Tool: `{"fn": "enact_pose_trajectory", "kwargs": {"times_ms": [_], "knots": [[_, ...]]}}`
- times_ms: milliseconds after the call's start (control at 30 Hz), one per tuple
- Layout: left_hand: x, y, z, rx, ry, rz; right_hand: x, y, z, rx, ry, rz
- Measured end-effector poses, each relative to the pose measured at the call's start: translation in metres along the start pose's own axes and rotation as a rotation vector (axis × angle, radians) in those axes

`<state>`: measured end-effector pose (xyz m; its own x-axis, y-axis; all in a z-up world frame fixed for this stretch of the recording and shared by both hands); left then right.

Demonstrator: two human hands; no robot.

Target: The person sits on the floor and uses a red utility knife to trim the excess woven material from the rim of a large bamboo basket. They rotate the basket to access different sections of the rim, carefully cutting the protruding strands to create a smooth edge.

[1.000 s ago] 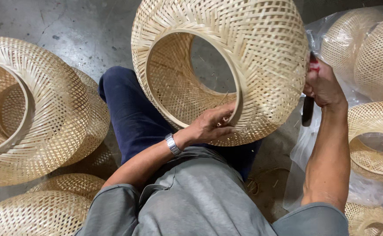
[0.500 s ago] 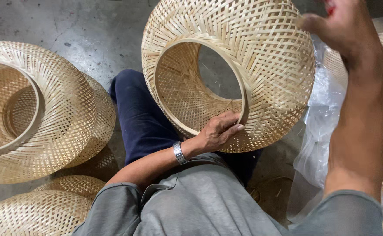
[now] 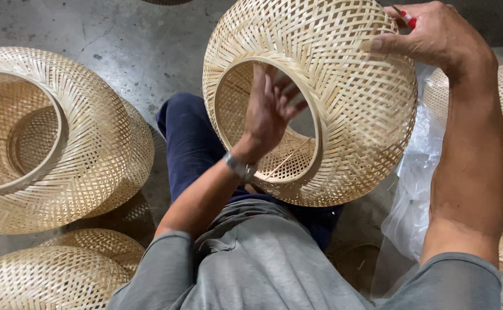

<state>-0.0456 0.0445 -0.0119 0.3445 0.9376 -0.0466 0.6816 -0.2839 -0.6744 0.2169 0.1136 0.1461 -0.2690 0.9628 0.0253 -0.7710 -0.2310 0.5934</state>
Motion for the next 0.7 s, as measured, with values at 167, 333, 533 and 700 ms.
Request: {"fn": "enact_pose_trajectory", "kwargs": {"times_ms": [167,333,533,700], "knots": [[0.036,-0.005,-0.032,-0.227,0.008,0.035,-0.016,0.004,0.0,-0.191,-0.027,-0.183],[0.064,0.0,-0.02,0.477,0.069,-0.284,-0.069,0.007,-0.007,-0.227,-0.186,0.064],[0.09,0.002,-0.019,-0.141,0.202,0.098,-0.115,-0.019,-0.025,0.036,-0.371,0.208],[0.122,0.019,0.003,-0.211,0.119,-0.005,-0.131,-0.057,-0.035,0.131,-0.385,0.076]]}}
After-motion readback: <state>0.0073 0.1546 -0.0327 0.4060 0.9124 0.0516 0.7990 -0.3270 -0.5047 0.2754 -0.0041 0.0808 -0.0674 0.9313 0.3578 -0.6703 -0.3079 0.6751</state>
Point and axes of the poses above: each hand's wrist, its own x-axis towards the middle knuckle, its own z-axis out of the back of the hand, y = z × x, the point moved 3 cm from there along x, towards the middle knuckle, and after that the axes turned 15 degrees about x, right-handed, at the moved point
